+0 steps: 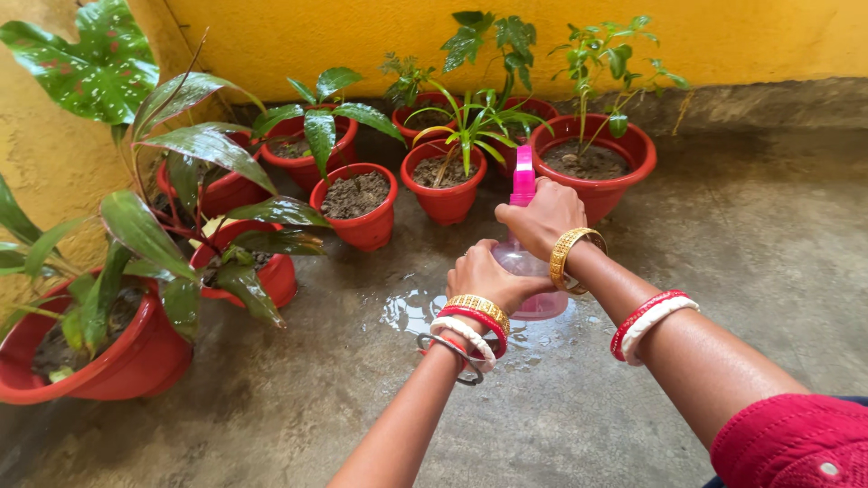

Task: The person sprays water onto the leaves of potted plants using a pink plastic spray bottle held with both hands while squatting on the floor.

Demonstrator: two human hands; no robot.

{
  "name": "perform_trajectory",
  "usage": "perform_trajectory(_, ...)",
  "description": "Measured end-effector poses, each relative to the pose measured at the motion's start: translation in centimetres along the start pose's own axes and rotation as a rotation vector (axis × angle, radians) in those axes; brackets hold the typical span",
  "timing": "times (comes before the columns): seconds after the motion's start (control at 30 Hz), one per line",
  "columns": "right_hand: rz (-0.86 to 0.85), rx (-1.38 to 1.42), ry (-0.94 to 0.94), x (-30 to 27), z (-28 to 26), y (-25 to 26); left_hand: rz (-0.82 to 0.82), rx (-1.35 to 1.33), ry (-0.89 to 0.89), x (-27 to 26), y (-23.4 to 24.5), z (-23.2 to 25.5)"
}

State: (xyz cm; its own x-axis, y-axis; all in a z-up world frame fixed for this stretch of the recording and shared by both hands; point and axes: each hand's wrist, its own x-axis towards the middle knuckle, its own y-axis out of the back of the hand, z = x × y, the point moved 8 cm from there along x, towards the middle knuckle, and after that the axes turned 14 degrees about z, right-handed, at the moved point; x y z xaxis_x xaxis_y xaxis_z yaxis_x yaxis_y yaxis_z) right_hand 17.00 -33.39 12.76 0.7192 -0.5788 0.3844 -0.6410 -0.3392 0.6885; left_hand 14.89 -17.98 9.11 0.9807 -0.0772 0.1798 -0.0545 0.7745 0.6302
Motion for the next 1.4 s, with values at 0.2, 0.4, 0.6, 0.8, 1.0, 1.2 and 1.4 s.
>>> perform_trajectory(0.2, -0.057, 0.126, 0.057, -0.3, -0.9, -2.0, 0.035, 0.010, 0.033, -0.1, 1.2, -1.1)
perform_trajectory(0.4, -0.122, 0.070, 0.037, -0.8, -1.7, -2.7, 0.077, 0.009, 0.038, -0.5, 2.2, -1.4)
perform_trajectory(0.6, -0.104, 0.057, 0.064, -1.2, -2.5, -3.0, 0.080, 0.019, 0.060, -0.8, 2.9, -1.9)
perform_trajectory(0.8, -0.127, 0.230, 0.058, -1.9, -3.8, -3.5, 0.107, 0.017, 0.057, -0.6, 3.6, -2.7)
perform_trajectory(1.0, -0.118, 0.062, 0.097, -2.6, -4.3, -3.2, 0.113, 0.023, 0.072, -1.3, 4.0, -2.9)
perform_trajectory(1.2, -0.160, 0.206, 0.109, -3.4, -5.4, -3.8, 0.147, 0.036, 0.077, -1.4, 4.8, -3.8)
perform_trajectory(1.4, -0.175, 0.127, 0.110, -3.9, -6.0, -3.9, 0.144, 0.022, 0.090, -2.0, 5.5, -4.0)
